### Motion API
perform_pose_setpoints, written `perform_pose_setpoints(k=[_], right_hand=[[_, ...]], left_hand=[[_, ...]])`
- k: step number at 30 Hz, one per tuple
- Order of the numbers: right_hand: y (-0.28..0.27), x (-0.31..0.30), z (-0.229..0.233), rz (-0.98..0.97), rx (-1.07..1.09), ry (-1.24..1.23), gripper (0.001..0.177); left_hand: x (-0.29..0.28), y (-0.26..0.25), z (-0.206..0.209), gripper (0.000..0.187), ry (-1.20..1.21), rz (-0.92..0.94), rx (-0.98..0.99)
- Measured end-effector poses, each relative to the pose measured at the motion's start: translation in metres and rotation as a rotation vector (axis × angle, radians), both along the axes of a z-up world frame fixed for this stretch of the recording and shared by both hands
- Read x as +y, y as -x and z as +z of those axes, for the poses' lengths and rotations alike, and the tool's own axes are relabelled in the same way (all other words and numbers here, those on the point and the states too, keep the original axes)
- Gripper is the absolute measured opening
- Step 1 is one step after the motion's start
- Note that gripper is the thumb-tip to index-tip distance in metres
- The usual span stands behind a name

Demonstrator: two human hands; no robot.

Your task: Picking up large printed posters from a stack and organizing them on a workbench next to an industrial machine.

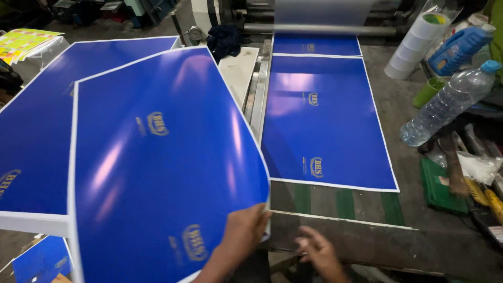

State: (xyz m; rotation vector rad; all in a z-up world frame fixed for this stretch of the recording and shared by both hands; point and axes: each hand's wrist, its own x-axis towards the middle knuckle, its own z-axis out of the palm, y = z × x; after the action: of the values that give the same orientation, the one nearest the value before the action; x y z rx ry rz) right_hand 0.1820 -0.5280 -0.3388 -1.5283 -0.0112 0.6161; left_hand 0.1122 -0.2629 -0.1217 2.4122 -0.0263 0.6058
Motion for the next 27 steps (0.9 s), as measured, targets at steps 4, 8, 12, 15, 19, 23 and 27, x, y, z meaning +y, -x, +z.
perform_pose_setpoints(k=[4,8,12,15,19,23,27], right_hand=[[0.031,0.05,0.009,0.378,-0.329,-0.206,0.07],[0.03,0.039,-0.065,0.242,-0.036,-0.286,0.056],[0.013,0.022,-0.074,-0.004,0.044,-0.259,0.024],[0.001,-0.004,-0.053,-0.237,0.225,-0.239,0.03],[-0.015,-0.045,-0.034,-0.454,0.106,-0.26,0.028],[-0.05,-0.148,-0.174,-0.473,-0.025,-0.231,0.026],[-0.044,-0.136,-0.029,-0.675,0.065,-0.105,0.037]], left_hand=[[-0.038,-0.016,-0.029,0.018,-0.026,-0.137,-0.075],[-0.051,-0.007,-0.024,0.02,0.003,-0.214,0.021],[-0.025,0.003,0.007,0.048,0.024,-0.274,0.011],[0.029,0.009,0.014,0.044,-0.044,-0.092,-0.04],[0.122,0.03,0.036,0.016,-0.355,0.369,-0.151],[0.181,0.08,0.071,0.01,-0.696,0.667,-0.014],[0.249,0.12,0.057,0.044,-0.939,0.963,0.338]])
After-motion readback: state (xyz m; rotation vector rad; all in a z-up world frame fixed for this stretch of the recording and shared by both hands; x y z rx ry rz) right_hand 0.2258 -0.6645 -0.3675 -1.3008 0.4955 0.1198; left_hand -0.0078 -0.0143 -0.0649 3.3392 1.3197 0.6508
